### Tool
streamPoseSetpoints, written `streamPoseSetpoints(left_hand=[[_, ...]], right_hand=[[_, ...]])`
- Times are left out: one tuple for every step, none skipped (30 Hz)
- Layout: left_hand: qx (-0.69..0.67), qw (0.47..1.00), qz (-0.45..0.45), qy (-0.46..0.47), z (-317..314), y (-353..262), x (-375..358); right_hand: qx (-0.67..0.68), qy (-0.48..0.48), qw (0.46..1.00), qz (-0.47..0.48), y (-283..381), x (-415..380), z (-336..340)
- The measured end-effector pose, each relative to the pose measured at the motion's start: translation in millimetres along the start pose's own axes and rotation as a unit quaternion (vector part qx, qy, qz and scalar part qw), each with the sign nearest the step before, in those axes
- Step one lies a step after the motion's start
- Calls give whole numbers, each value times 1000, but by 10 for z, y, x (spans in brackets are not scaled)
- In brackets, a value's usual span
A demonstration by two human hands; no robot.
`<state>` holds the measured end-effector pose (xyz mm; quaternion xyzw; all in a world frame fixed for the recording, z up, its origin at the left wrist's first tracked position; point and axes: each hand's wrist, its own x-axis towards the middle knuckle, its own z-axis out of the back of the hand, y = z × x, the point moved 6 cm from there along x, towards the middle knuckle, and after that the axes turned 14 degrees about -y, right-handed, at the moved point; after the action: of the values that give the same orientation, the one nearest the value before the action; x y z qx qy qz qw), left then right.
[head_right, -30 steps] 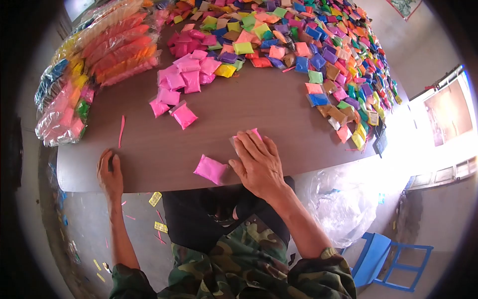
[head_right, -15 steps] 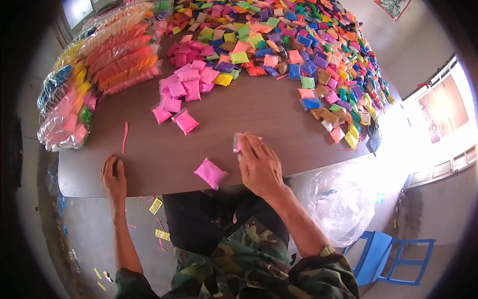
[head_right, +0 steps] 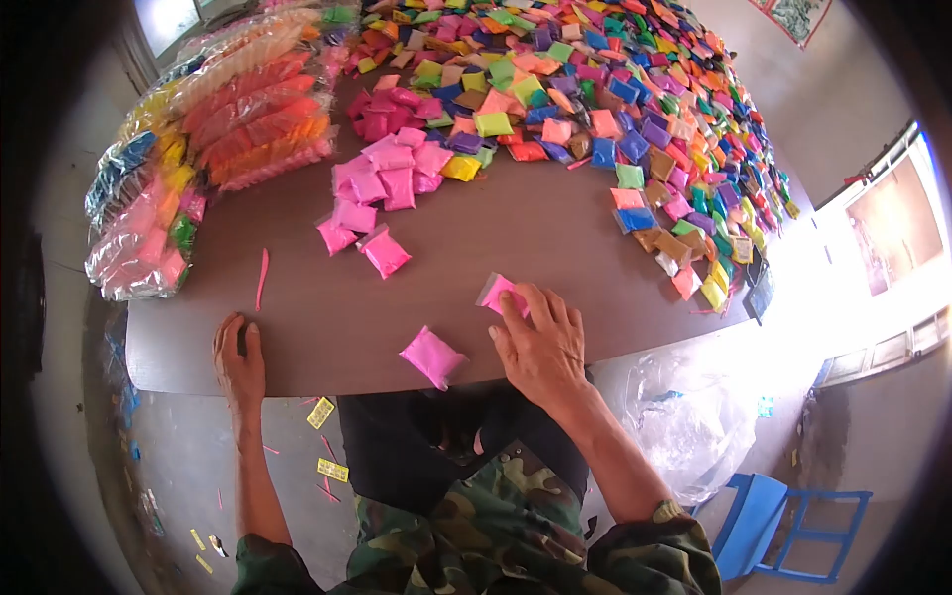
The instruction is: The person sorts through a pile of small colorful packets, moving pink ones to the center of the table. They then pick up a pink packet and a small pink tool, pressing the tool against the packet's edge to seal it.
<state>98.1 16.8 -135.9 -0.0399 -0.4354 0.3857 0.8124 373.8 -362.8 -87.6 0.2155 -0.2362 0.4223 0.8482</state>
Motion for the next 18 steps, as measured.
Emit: streamPoseSetpoints(left_hand=[[-1, 1000, -2, -2, -2, -3, -2], [-1, 1000, -5, -3, -4, -1, -3], [-1, 1000, -8, -4, 1, 2, -7], [4, 1000, -6, -5, 11, 3, -17], [8, 1000, -6, -5, 18, -6, -21], [12, 1000, -6, -5, 21, -24, -12], [16, 1000, 0, -1, 28, -36, -1], [18, 1000, 6, 2, 37, -49, 2], [20, 1000, 11, 5, 42, -60, 9], [19, 1000, 14, 7, 49, -67, 14], [18, 1000, 19, 8, 57, -67, 12], [18, 999, 25, 10, 56, -63, 16], [12, 1000, 26, 9, 50, -62, 24], [8, 1000, 29, 10, 55, -52, 21], [4, 999, 31, 9, 64, -41, 18], [1, 999, 34, 8, 69, -42, 23], [-2, 999, 37, 8, 69, -51, 28], [-4, 999, 41, 10, 71, -45, 22]], right_hand=[[1, -6, 1000, -2, 21, 45, 2], [3, -12, 1000, -4, 46, 103, 2], [5, -18, 1000, -6, 75, 167, -7], [19, -30, 999, 9, 150, 247, -24], [33, -43, 998, 23, 253, 344, -57], [46, -57, 997, 36, 360, 439, -95], [73, -52, 995, 43, 465, 522, -188], [100, -49, 992, 51, 572, 607, -321], [125, -46, 989, 60, 674, 692, -449], [139, -40, 987, 63, 773, 778, -566], [154, -34, 985, 68, 872, 867, -685], [169, -26, 983, 74, 941, 939, -794], [169, -14, 983, 63, 959, 998, -914], [171, -1, 984, 53, 972, 1040, -1037], [173, 12, 984, 43, 983, 1076, -1118], [166, 3, 985, 42, 982, 1106, -1151], [160, -5, 986, 41, 974, 1125, -1181], [154, -11, 987, 39, 959, 1116, -1207]])
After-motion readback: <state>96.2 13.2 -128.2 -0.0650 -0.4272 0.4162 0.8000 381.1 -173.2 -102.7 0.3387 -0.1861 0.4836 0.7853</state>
